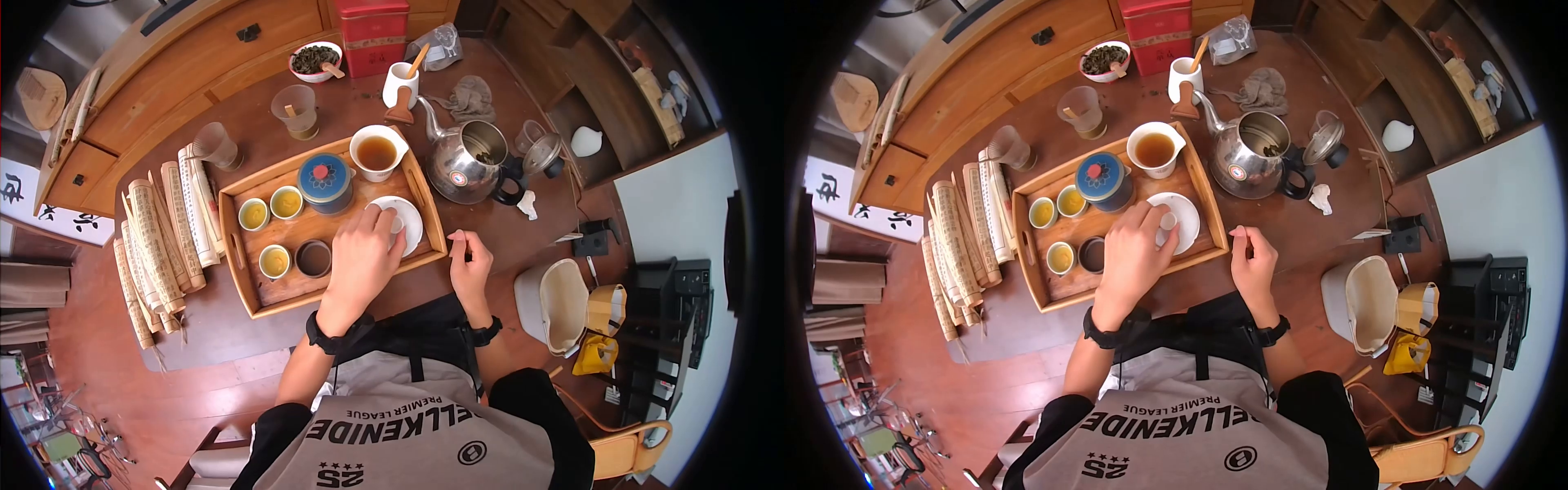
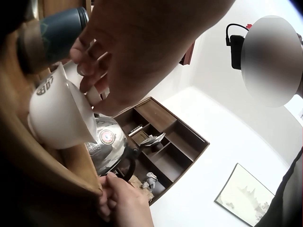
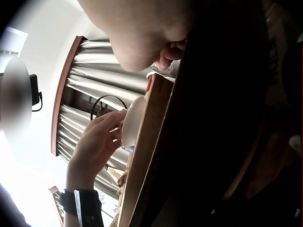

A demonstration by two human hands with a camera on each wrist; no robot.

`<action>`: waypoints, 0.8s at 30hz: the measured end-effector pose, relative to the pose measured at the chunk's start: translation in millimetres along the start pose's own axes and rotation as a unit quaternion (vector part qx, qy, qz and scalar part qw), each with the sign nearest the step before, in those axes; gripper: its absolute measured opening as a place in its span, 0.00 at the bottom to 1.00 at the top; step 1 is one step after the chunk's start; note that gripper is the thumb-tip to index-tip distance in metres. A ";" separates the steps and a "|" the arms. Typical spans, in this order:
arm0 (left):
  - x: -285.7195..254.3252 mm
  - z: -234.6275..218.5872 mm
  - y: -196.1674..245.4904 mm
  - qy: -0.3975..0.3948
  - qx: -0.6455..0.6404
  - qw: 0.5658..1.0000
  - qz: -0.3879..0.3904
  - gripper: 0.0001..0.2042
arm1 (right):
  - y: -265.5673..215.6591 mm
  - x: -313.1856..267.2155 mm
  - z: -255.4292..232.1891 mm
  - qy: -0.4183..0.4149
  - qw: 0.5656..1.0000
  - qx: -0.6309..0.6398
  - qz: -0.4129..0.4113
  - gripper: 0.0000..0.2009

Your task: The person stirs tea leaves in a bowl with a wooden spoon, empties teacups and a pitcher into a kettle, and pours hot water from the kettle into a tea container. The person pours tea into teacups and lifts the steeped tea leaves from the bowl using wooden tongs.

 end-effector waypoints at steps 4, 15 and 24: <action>-0.5 0.3 0.0 0.000 0.002 1.000 -0.001 0.10 | 0.5 -0.2 0.6 -0.002 1.000 -0.004 0.002 0.08; -2.5 1.6 -0.4 -0.002 0.017 1.000 -0.006 0.11 | 3.7 -1.4 1.5 -0.016 1.000 -0.011 0.007 0.07; -7.1 -8.1 1.9 0.017 0.004 1.000 -0.012 0.15 | 4.5 -0.5 0.9 -0.010 1.000 -0.010 0.003 0.09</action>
Point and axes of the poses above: each hand's wrist, its own x-axis towards the middle knuckle, its own z-axis out of the palm, y = z × x, the point moved 9 cm from there along x, towards the middle knuckle, and after that the axes turned 6 degrees about -z, right-handed, at the moved point
